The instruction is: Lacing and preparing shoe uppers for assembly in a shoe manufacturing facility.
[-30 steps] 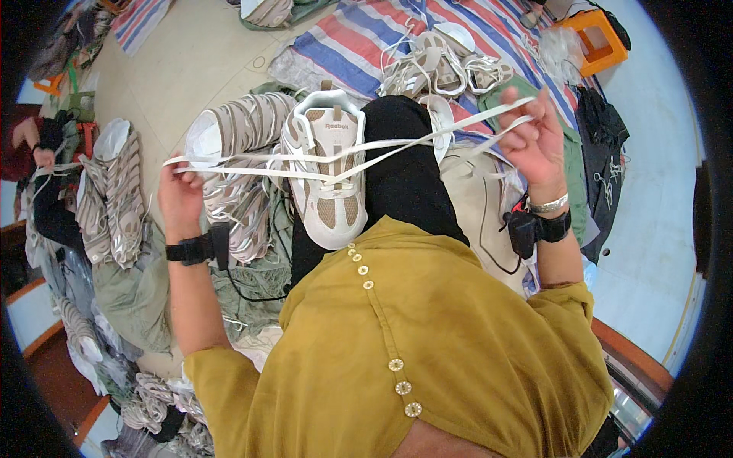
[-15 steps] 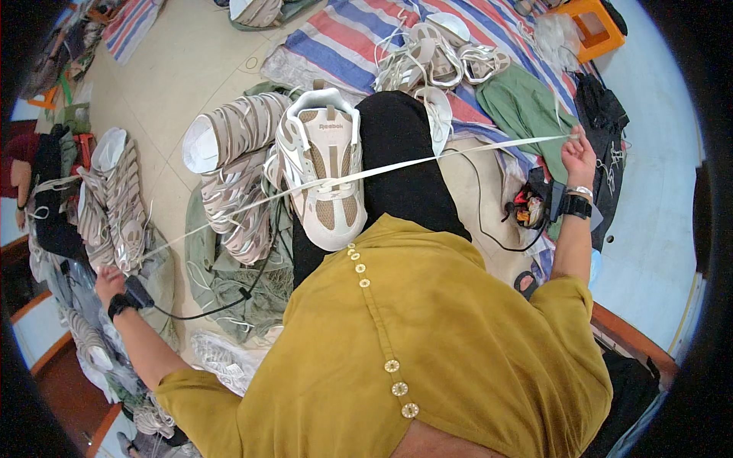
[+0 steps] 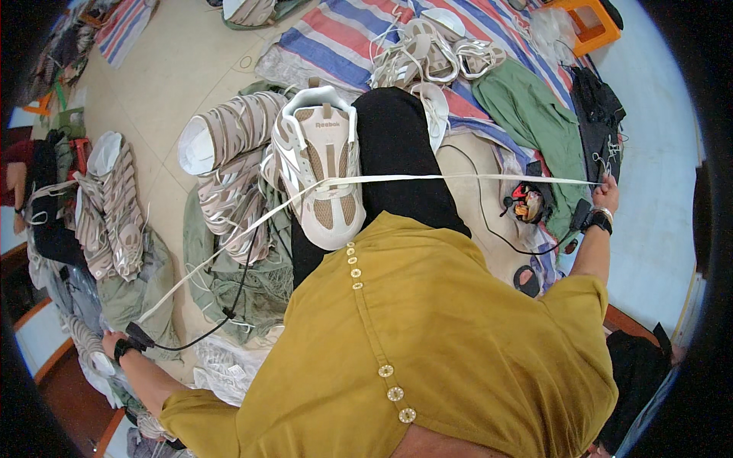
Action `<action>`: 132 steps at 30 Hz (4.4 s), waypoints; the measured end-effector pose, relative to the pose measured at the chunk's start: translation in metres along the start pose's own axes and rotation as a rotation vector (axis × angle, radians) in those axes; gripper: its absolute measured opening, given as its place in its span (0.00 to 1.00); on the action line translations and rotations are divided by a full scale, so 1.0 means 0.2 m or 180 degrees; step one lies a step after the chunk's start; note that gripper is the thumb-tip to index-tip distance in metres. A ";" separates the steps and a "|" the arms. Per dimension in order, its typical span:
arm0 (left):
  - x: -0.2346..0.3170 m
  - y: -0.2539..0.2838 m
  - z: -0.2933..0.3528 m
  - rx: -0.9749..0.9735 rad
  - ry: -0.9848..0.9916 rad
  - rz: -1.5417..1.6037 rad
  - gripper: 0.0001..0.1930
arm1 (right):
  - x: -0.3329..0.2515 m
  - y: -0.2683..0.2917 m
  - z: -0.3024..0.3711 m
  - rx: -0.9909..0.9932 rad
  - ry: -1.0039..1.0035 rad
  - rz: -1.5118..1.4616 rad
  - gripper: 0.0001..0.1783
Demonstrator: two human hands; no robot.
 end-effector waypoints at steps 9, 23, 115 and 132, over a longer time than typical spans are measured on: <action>0.26 -1.56 0.08 0.0032 -0.0273 -0.0071 0.13 | 0.02 -0.16 -0.15 -0.0783 0.0911 0.1360 0.16; 0.83 -3.14 1.18 -0.1980 -0.1326 -0.0596 0.12 | 0.55 -1.91 2.23 -0.5207 0.2582 0.2110 0.18; 1.30 -3.36 1.11 -0.3865 -0.4618 -0.3812 0.15 | 0.60 -1.97 2.34 -0.6128 0.3844 0.2467 0.17; 1.29 -3.50 1.00 -0.3121 -0.1914 -0.2331 0.11 | 0.63 -1.96 2.28 -0.6392 0.3419 0.2007 0.17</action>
Point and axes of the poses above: each hand's wrist, its own z-axis away from the middle knuckle, its own y-axis out of the back of the hand, x = y × z, the point moved 4 cm from there along -z, towards the middle knuckle, and after that the axes turned 4 degrees about -z, right-handed, at the moved point
